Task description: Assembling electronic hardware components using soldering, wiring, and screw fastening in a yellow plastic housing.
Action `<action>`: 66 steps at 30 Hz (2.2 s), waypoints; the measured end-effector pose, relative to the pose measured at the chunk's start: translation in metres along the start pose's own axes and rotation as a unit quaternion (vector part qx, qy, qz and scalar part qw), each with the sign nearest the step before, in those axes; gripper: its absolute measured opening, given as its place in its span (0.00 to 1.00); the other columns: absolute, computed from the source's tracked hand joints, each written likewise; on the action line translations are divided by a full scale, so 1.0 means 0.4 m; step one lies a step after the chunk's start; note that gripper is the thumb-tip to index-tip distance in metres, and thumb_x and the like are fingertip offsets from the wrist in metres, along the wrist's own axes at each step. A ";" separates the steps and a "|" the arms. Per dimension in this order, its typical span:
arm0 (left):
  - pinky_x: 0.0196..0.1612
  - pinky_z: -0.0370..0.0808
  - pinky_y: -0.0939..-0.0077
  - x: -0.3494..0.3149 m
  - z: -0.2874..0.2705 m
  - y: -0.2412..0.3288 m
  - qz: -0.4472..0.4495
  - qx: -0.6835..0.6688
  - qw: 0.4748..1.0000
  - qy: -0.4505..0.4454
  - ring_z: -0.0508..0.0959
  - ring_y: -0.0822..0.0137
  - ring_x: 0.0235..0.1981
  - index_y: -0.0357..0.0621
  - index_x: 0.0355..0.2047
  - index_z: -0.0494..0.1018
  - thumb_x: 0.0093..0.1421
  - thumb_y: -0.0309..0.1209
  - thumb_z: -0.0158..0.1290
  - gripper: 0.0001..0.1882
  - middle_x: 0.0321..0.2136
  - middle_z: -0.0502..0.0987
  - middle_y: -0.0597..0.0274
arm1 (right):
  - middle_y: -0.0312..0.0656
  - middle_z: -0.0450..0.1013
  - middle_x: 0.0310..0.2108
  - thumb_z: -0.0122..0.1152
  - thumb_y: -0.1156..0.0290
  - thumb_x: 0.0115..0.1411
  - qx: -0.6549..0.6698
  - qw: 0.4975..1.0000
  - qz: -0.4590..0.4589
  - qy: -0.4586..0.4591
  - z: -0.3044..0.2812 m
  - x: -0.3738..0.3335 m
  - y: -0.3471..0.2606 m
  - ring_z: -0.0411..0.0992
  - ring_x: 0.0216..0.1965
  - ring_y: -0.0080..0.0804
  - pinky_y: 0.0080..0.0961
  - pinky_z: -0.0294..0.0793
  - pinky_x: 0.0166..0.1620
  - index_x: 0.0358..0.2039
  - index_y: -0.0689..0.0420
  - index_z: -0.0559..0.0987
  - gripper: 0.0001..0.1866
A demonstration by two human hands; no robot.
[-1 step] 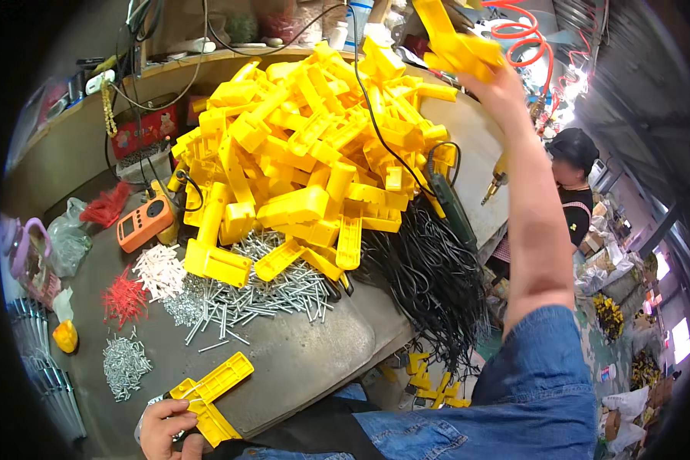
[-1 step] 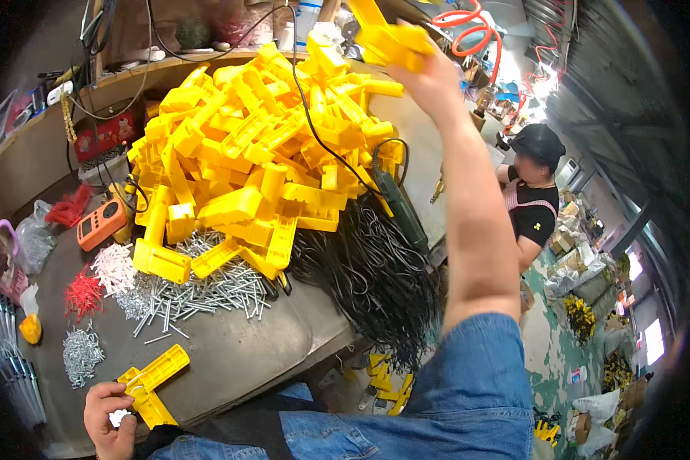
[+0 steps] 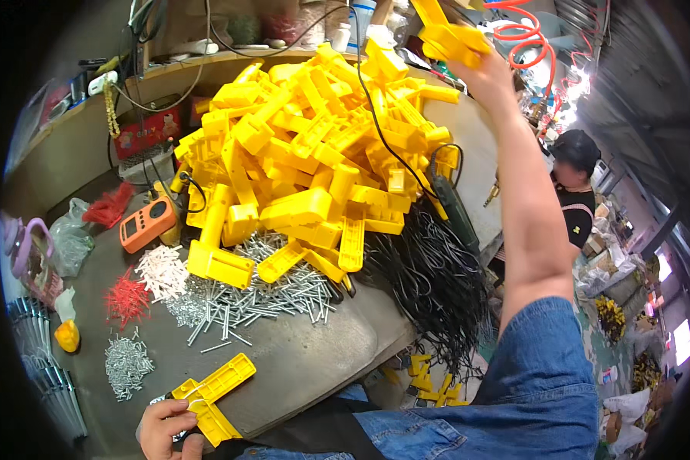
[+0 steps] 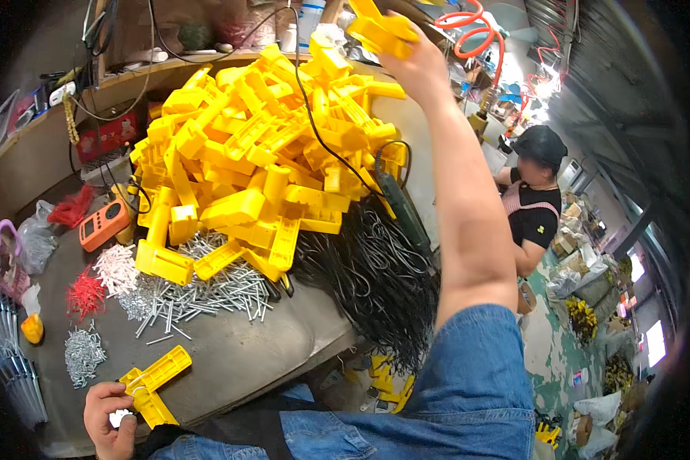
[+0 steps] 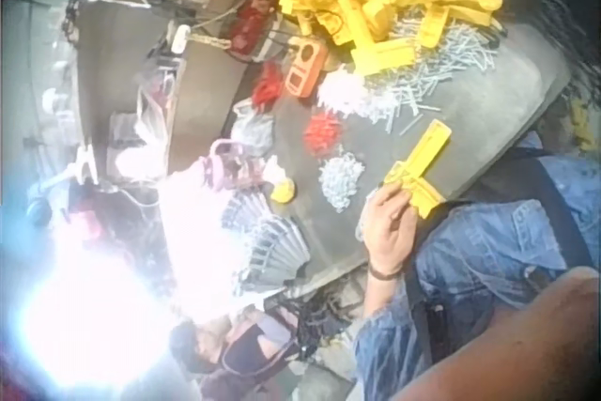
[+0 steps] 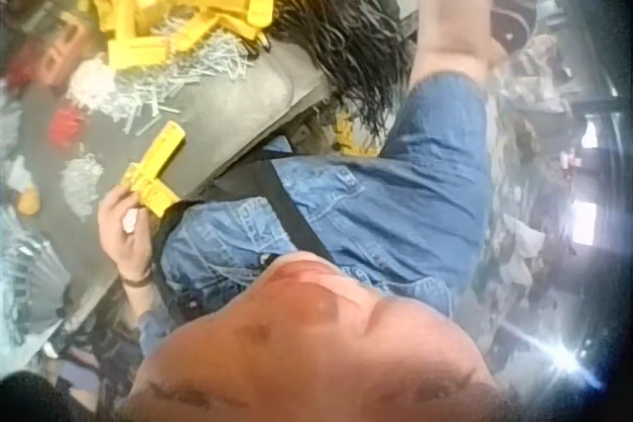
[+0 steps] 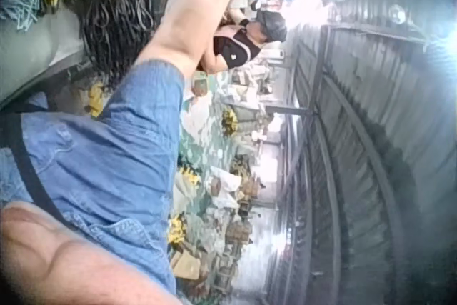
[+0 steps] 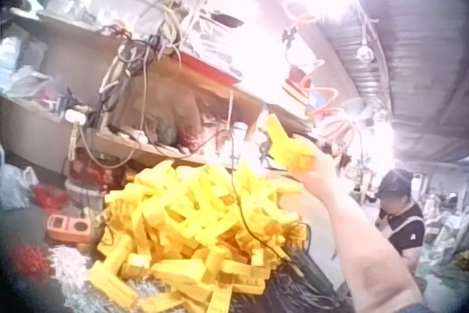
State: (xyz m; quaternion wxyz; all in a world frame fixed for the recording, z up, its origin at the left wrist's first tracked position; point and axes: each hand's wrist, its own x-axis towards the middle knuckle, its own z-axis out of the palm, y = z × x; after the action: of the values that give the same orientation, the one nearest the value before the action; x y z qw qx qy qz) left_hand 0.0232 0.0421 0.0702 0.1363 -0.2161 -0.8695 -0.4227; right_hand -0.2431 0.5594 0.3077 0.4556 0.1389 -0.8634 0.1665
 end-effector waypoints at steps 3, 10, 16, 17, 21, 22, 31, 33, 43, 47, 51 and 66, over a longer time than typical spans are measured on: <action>0.52 0.72 0.62 -0.002 -0.015 0.013 0.011 0.029 0.999 0.011 0.77 0.50 0.46 0.36 0.39 0.77 0.55 0.21 0.58 0.11 0.44 0.77 0.46 | 0.43 0.74 0.55 0.68 0.71 0.55 0.027 1.000 0.002 -0.016 0.166 0.189 0.157 0.72 0.55 0.30 0.25 0.69 0.58 0.65 0.52 0.65 0.37; 0.51 0.72 0.63 -0.028 -0.042 0.023 0.002 0.043 0.999 0.016 0.77 0.48 0.46 0.37 0.40 0.76 0.56 0.21 0.58 0.10 0.44 0.77 0.46 | 0.51 0.65 0.62 0.69 0.69 0.52 -0.113 0.993 -0.038 0.004 0.333 0.188 0.237 0.63 0.63 0.46 0.35 0.63 0.65 0.62 0.46 0.71 0.34; 0.52 0.71 0.62 -0.060 -0.042 -0.005 -0.060 0.039 0.997 0.040 0.76 0.49 0.47 0.36 0.40 0.76 0.57 0.21 0.57 0.10 0.45 0.76 0.46 | 0.46 0.67 0.58 0.65 0.70 0.57 -0.201 0.979 0.046 -0.002 0.332 0.144 0.126 0.69 0.58 0.46 0.36 0.72 0.58 0.58 0.37 0.75 0.27; 0.53 0.71 0.62 -0.055 -0.040 -0.008 -0.051 0.050 0.997 0.034 0.76 0.48 0.47 0.37 0.41 0.76 0.57 0.22 0.57 0.11 0.45 0.77 0.46 | 0.44 0.69 0.55 0.65 0.69 0.57 -0.237 0.966 0.101 -0.029 0.330 0.140 0.109 0.71 0.55 0.45 0.37 0.74 0.55 0.57 0.37 0.75 0.27; 0.52 0.72 0.62 -0.013 -0.014 -0.004 -0.007 0.041 0.999 0.005 0.77 0.48 0.46 0.39 0.41 0.77 0.55 0.22 0.59 0.11 0.44 0.78 0.47 | 0.42 0.72 0.49 0.66 0.66 0.56 -0.225 0.968 0.080 0.077 0.360 0.172 0.125 0.76 0.48 0.43 0.39 0.77 0.49 0.55 0.35 0.76 0.25; 0.52 0.72 0.62 -0.015 -0.011 0.000 -0.011 0.046 0.999 0.008 0.77 0.48 0.46 0.39 0.41 0.77 0.55 0.22 0.59 0.11 0.44 0.78 0.47 | 0.42 0.72 0.49 0.66 0.66 0.56 -0.218 0.970 0.079 0.077 0.366 0.177 0.112 0.76 0.48 0.43 0.39 0.77 0.49 0.55 0.35 0.76 0.25; 0.51 0.73 0.62 -0.066 -0.044 0.041 -0.035 0.056 0.998 -0.001 0.77 0.47 0.47 0.39 0.40 0.77 0.55 0.21 0.58 0.11 0.44 0.77 0.46 | 0.55 0.74 0.51 0.59 0.61 0.59 -0.142 0.964 0.148 -0.167 0.444 0.229 0.205 0.72 0.55 0.49 0.38 0.69 0.59 0.53 0.60 0.76 0.24; 0.52 0.73 0.62 -0.080 -0.042 0.025 -0.038 0.062 0.997 -0.001 0.77 0.47 0.47 0.38 0.40 0.77 0.55 0.21 0.58 0.11 0.45 0.77 0.46 | 0.55 0.74 0.52 0.58 0.61 0.59 -0.117 0.983 0.103 -0.097 0.425 0.216 0.257 0.71 0.56 0.49 0.37 0.69 0.59 0.54 0.60 0.75 0.25; 0.51 0.72 0.61 -0.098 -0.030 -0.044 -0.051 0.088 0.995 0.018 0.77 0.48 0.46 0.38 0.39 0.76 0.58 0.22 0.57 0.08 0.44 0.78 0.46 | 0.46 0.77 0.28 0.64 0.65 0.60 -0.030 0.988 -0.007 -0.154 0.101 -0.357 -0.151 0.76 0.29 0.36 0.30 0.74 0.36 0.36 0.60 0.82 0.11; 0.51 0.72 0.61 -0.101 -0.033 -0.062 -0.038 0.087 0.995 0.030 0.77 0.48 0.46 0.37 0.39 0.76 0.57 0.22 0.57 0.08 0.44 0.78 0.46 | 0.42 0.76 0.24 0.67 0.53 0.54 -0.185 0.914 0.079 -0.352 0.095 -0.613 -0.182 0.75 0.27 0.40 0.33 0.74 0.34 0.32 0.59 0.82 0.20; 0.50 0.72 0.64 -0.130 -0.022 -0.073 -0.025 0.071 0.997 0.032 0.76 0.54 0.44 0.38 0.37 0.75 0.57 0.26 0.57 0.08 0.45 0.75 0.47 | 0.42 0.74 0.20 0.69 0.52 0.53 -0.162 0.880 0.166 -0.415 0.105 -0.658 -0.117 0.73 0.22 0.37 0.33 0.71 0.29 0.27 0.60 0.79 0.21; 0.49 0.70 0.68 -0.261 -0.031 -0.083 -0.093 -0.022 0.986 0.136 0.74 0.59 0.42 0.38 0.34 0.72 0.55 0.24 0.55 0.06 0.45 0.73 0.50 | 0.55 0.77 0.39 0.56 0.61 0.62 -0.215 0.930 0.140 -0.265 -0.014 -0.433 -0.078 0.75 0.45 0.55 0.45 0.73 0.48 0.45 0.57 0.77 0.15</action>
State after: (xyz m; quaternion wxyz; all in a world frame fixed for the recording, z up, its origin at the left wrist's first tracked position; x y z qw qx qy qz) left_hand 0.0982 -0.0130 0.0115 0.2088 -0.0775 -0.8497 -0.4779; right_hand -0.1319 0.5487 0.1714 0.2015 -0.0450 -0.9784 -0.0037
